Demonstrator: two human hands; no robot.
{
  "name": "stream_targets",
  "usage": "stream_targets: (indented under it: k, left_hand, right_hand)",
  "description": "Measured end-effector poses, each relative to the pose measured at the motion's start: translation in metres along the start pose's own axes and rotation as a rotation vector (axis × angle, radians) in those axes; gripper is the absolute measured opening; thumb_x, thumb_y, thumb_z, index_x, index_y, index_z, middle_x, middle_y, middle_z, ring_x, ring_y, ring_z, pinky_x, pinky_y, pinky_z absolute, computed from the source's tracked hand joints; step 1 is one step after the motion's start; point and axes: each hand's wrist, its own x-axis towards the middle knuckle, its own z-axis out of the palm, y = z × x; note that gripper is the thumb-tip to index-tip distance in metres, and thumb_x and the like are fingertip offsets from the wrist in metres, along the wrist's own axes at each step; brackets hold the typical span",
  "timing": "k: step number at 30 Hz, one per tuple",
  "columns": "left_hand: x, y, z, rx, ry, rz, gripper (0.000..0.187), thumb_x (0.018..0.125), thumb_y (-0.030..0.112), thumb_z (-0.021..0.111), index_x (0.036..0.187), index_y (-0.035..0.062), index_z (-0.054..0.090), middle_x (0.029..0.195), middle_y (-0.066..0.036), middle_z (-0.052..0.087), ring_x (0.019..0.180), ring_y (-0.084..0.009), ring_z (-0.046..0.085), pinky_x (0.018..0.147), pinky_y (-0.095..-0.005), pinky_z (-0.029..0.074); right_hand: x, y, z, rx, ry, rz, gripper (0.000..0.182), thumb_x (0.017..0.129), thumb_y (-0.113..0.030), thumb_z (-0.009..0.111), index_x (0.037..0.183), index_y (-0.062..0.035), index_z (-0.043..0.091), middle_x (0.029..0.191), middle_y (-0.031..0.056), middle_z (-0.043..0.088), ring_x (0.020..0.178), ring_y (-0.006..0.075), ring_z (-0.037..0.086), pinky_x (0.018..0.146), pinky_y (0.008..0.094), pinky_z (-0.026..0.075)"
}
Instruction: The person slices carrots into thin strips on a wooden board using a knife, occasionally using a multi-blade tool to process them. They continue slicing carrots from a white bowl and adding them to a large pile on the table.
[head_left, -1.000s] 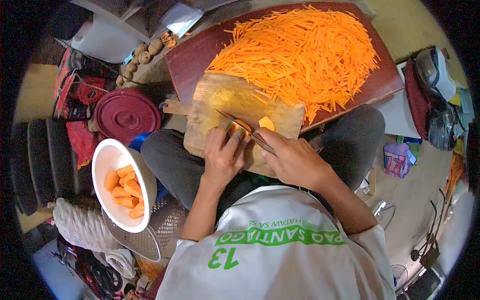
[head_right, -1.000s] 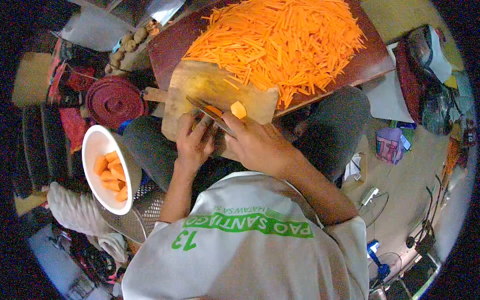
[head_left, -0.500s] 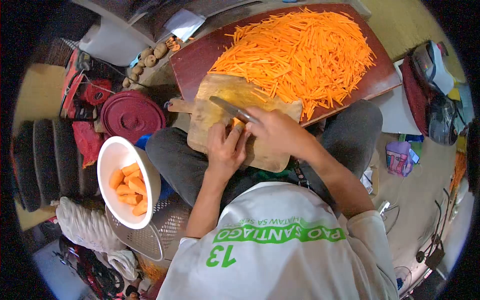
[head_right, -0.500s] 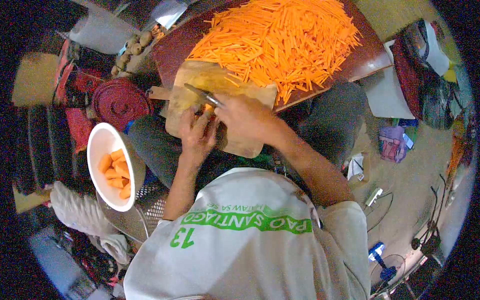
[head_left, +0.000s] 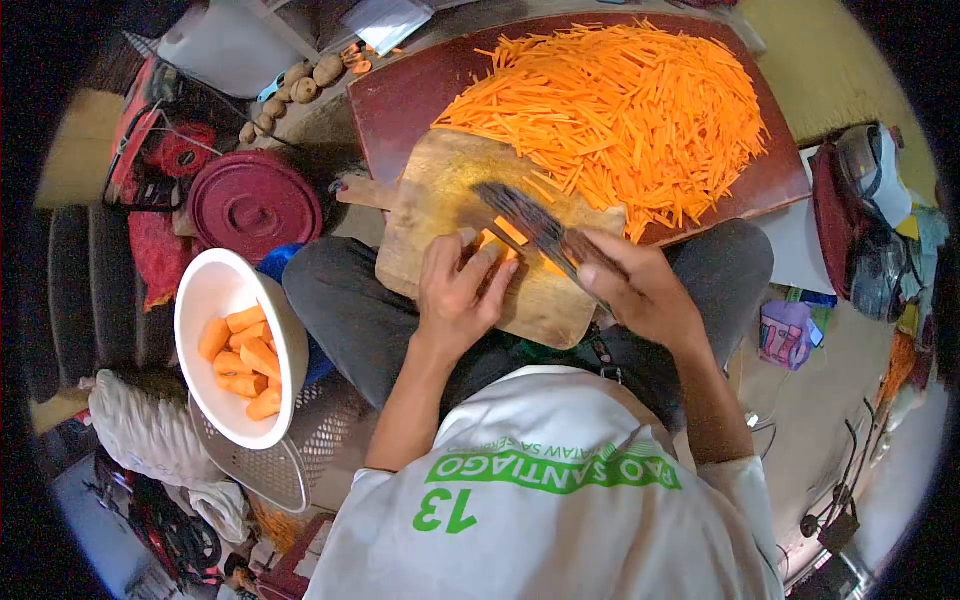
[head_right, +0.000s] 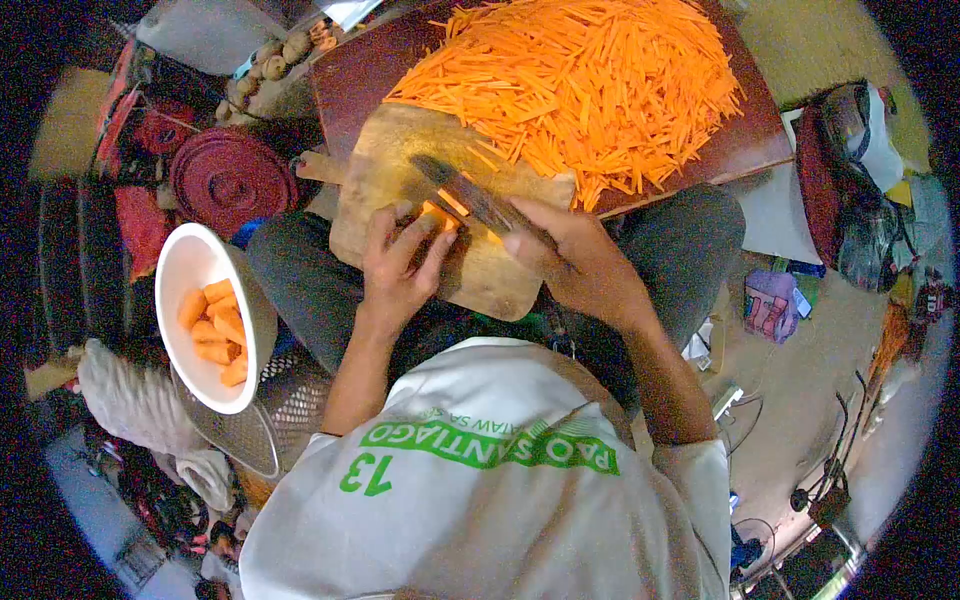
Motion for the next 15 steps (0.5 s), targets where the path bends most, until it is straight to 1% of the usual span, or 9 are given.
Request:
stream_targets:
  k: [1,2,5,6,9,12,15]
  left_hand:
    - [0.0,0.0,-0.001,-0.008,-0.003,-0.005,0.028,0.079,0.01,0.09,0.103,0.0028,0.077,0.104,-0.017,0.063,0.087,-0.0336,0.06,0.076,-0.0433,0.05]
    - [0.0,0.001,-0.003,-0.015,-0.006,-0.01,0.029,0.079,0.01,0.09,0.103,0.0028,0.077,0.104,-0.017,0.063,0.087,-0.0335,0.06,0.076,-0.0434,0.05]
    - [-0.002,0.001,-0.006,0.028,-0.054,-0.043,0.03,0.079,0.008,0.092,0.106,0.0018,0.079,0.108,-0.018,0.069,0.098,-0.0359,0.067,0.083,-0.0437,0.056]
    - [-0.001,0.001,-0.005,0.031,-0.051,-0.04,0.031,0.079,0.008,0.092,0.106,0.0018,0.079,0.108,-0.018,0.069,0.098,-0.0358,0.067,0.083,-0.0434,0.056]
    - [0.0,0.002,-0.006,0.028,-0.053,-0.035,0.032,0.078,0.008,0.093,0.106,0.0018,0.079,0.109,-0.018,0.069,0.098,-0.0358,0.067,0.082,-0.0431,0.056]
    - [-0.001,0.003,-0.008,0.016,-0.057,-0.042,0.032,0.078,0.009,0.093,0.106,0.0018,0.079,0.109,-0.018,0.068,0.098,-0.0363,0.067,0.083,-0.0437,0.057]
    - [-0.002,0.003,-0.008,0.017,-0.044,-0.037,0.032,0.078,0.009,0.093,0.106,0.0018,0.079,0.109,-0.018,0.068,0.099,-0.037,0.067,0.084,-0.0443,0.057]
  right_hand:
    - [-0.007,0.0,0.002,-0.046,0.005,-0.06,0.042,0.11,-0.023,0.062,0.142,0.0033,0.063,0.081,0.0005,0.062,0.067,0.0106,0.06,0.064,0.0274,0.05]
    - [-0.02,-0.008,-0.005,-0.026,-0.079,0.144,0.042,0.107,-0.019,0.066,0.142,0.0036,0.062,0.09,0.0077,0.07,0.078,0.0162,0.065,0.073,0.0331,0.054]
    - [-0.039,-0.001,-0.001,-0.081,-0.043,0.104,0.042,0.104,-0.015,0.07,0.142,0.0022,0.062,0.097,0.0154,0.074,0.081,0.0181,0.067,0.078,0.0349,0.056]
    - [-0.041,-0.007,-0.007,-0.166,-0.14,0.245,0.043,0.102,-0.01,0.071,0.143,0.0011,0.062,0.106,0.0205,0.076,0.087,0.0224,0.073,0.082,0.0372,0.057]
    - [-0.039,0.004,-0.004,-0.199,-0.069,0.067,0.043,0.101,-0.008,0.07,0.142,0.0018,0.062,0.107,0.0228,0.076,0.093,0.0293,0.077,0.085,0.0382,0.058]
    - [-0.019,-0.002,-0.012,-0.29,-0.084,0.113,0.044,0.101,-0.007,0.068,0.143,0.0024,0.061,0.112,0.0255,0.075,0.101,0.0346,0.078,0.089,0.0397,0.058]
    - [0.001,-0.002,-0.014,-0.19,-0.028,0.09,0.044,0.102,-0.007,0.066,0.144,0.0034,0.059,0.113,0.0272,0.075,0.101,0.0349,0.078,0.09,0.0396,0.058]
